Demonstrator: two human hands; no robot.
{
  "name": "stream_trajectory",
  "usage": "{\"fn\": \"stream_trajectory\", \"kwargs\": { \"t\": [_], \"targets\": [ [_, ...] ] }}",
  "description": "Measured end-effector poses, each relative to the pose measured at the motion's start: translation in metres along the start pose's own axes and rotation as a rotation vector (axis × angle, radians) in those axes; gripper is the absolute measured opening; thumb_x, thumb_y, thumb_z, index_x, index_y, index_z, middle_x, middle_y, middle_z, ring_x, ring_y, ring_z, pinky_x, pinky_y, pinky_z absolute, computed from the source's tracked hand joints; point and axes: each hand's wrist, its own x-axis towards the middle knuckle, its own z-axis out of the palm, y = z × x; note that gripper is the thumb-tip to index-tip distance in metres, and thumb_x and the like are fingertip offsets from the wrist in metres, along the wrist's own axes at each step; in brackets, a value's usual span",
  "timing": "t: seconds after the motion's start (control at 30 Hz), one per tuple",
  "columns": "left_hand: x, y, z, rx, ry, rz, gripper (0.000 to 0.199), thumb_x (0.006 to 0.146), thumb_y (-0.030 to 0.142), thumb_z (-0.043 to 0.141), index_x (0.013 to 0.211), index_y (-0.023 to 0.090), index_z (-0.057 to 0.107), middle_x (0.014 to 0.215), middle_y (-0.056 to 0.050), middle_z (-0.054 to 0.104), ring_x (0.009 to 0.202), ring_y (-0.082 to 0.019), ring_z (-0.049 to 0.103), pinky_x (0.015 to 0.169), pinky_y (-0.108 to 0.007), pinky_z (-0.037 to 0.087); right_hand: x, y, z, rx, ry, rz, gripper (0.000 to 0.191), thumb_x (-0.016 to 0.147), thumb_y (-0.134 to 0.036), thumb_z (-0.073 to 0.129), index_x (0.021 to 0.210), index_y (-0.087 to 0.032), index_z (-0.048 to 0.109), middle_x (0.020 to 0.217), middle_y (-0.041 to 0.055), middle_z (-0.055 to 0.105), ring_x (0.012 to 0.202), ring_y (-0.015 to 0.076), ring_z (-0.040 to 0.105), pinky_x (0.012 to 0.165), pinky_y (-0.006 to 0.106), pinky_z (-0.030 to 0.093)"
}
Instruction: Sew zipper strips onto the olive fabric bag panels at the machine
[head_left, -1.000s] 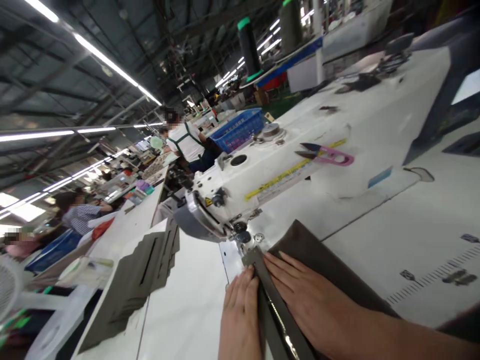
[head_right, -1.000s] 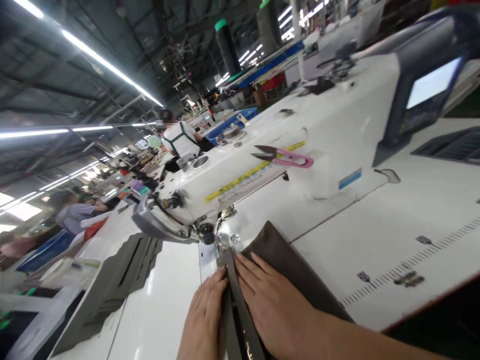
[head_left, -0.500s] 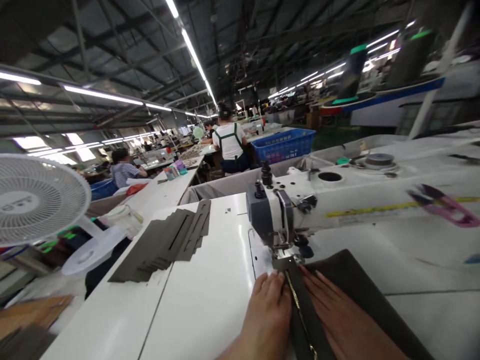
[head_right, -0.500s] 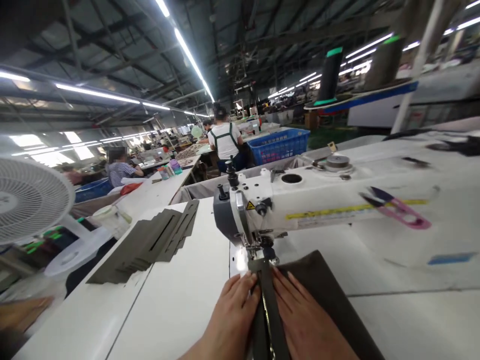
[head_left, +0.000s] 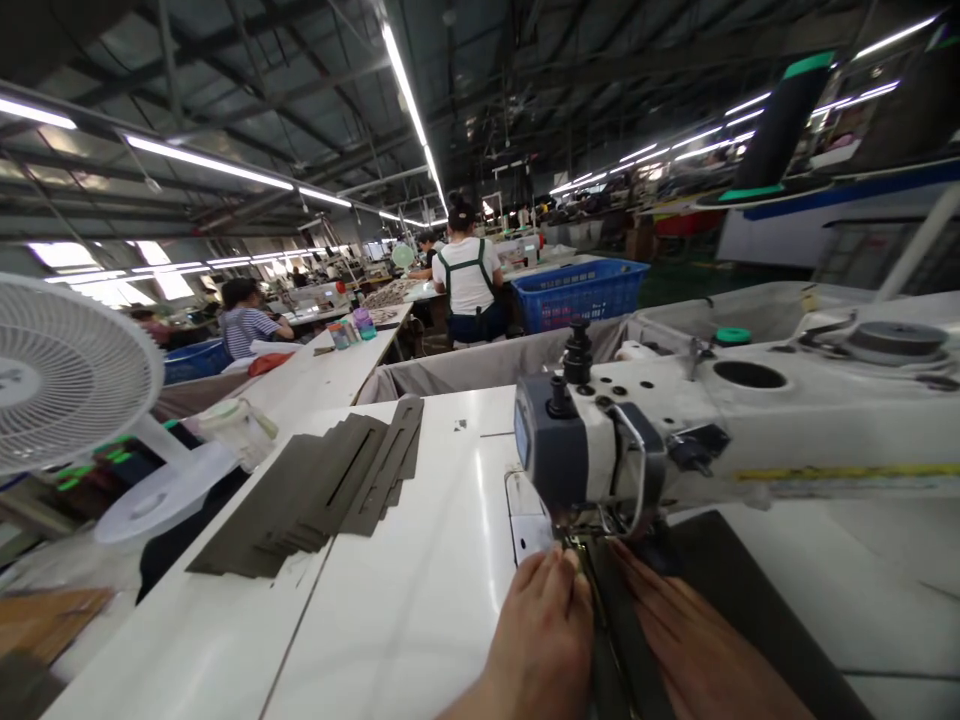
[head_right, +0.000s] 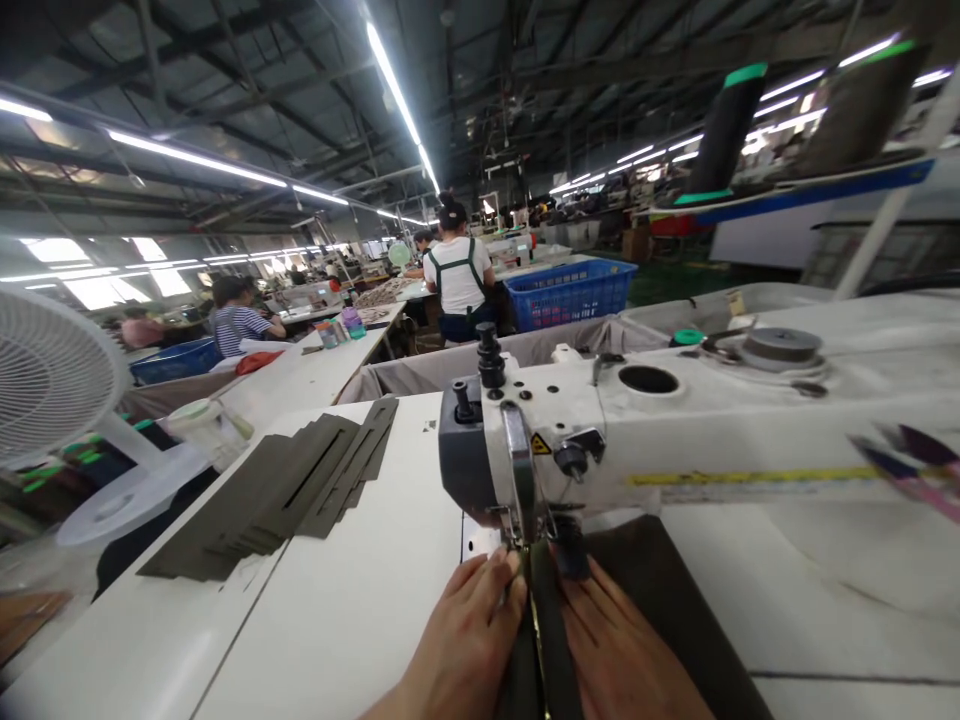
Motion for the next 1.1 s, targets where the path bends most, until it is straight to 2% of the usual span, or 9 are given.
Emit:
{"fn": "stream_trajectory", "kwargs": {
  "t": [0.3, 0.53, 0.63, 0.77, 0.9, 1.1],
  "targets": [
    [0.001, -0.002, -0.005, 0.031, -0.016, 0.053, 0.027, 0.090, 0.010, 0.034, 0.107, 0.006, 0.055, 0.112, -0.016, 0.060, 0.107, -0.025, 0.056, 0.091, -0.036, 0.047, -0.006, -0.002, 0.001, -0.016, -0.035, 0.017, 0.071, 0.074, -0.008, 0.036, 0.142, -0.003, 0.017, 0.121, 0.0149, 0.057, 0.107, 0.0229, 0.057, 0.084, 0.036, 0.052],
    [0.002, 0.000, -0.007, 0.032, -0.076, 0.063, 0.029, 0.088, 0.005, 0.036, 0.113, 0.002, 0.051, 0.116, -0.022, 0.055, 0.112, -0.028, 0.052, 0.092, -0.042, 0.047, -0.007, -0.005, 0.002, 0.014, -0.088, 0.054, 0.062, 0.076, -0.008, 0.038, 0.137, -0.006, 0.032, 0.127, 0.0158, 0.052, 0.115, 0.0242, 0.050, 0.094, 0.040, 0.045],
    [0.004, 0.002, -0.008, 0.017, -0.126, 0.041, 0.030, 0.087, 0.006, 0.040, 0.115, 0.003, 0.050, 0.116, -0.020, 0.055, 0.112, -0.028, 0.051, 0.094, -0.043, 0.045, -0.009, -0.008, 0.004, 0.020, -0.093, 0.083, 0.059, 0.077, -0.008, 0.039, 0.136, -0.006, 0.035, 0.128, 0.0163, 0.051, 0.115, 0.0241, 0.050, 0.097, 0.042, 0.042],
    [0.009, 0.003, -0.013, -0.004, -0.175, 0.006, 0.028, 0.087, 0.008, 0.044, 0.114, 0.005, 0.050, 0.113, -0.018, 0.057, 0.112, -0.028, 0.051, 0.096, -0.042, 0.044, -0.008, -0.008, 0.007, 0.021, -0.039, 0.100, 0.057, 0.078, -0.009, 0.038, 0.135, -0.007, 0.037, 0.126, 0.0159, 0.053, 0.113, 0.0238, 0.052, 0.093, 0.041, 0.045],
    [0.011, 0.002, -0.015, 0.006, -0.160, 0.021, 0.024, 0.088, 0.010, 0.044, 0.110, 0.006, 0.052, 0.109, -0.017, 0.058, 0.106, -0.027, 0.054, 0.092, -0.041, 0.047, -0.007, -0.006, 0.012, -0.005, 0.017, 0.072, 0.056, 0.079, -0.012, 0.040, 0.134, -0.008, 0.038, 0.122, 0.0160, 0.056, 0.108, 0.0237, 0.056, 0.088, 0.039, 0.049],
    [0.015, -0.004, -0.010, -0.038, -0.130, -0.058, 0.018, 0.086, 0.009, 0.046, 0.102, 0.011, 0.055, 0.098, -0.013, 0.059, 0.092, -0.024, 0.057, 0.082, -0.038, 0.051, 0.001, 0.002, 0.019, 0.041, -0.018, 0.077, 0.049, 0.080, -0.017, 0.046, 0.128, -0.009, 0.047, 0.122, 0.0175, 0.056, 0.110, 0.0260, 0.054, 0.088, 0.043, 0.049]
  ]
}}
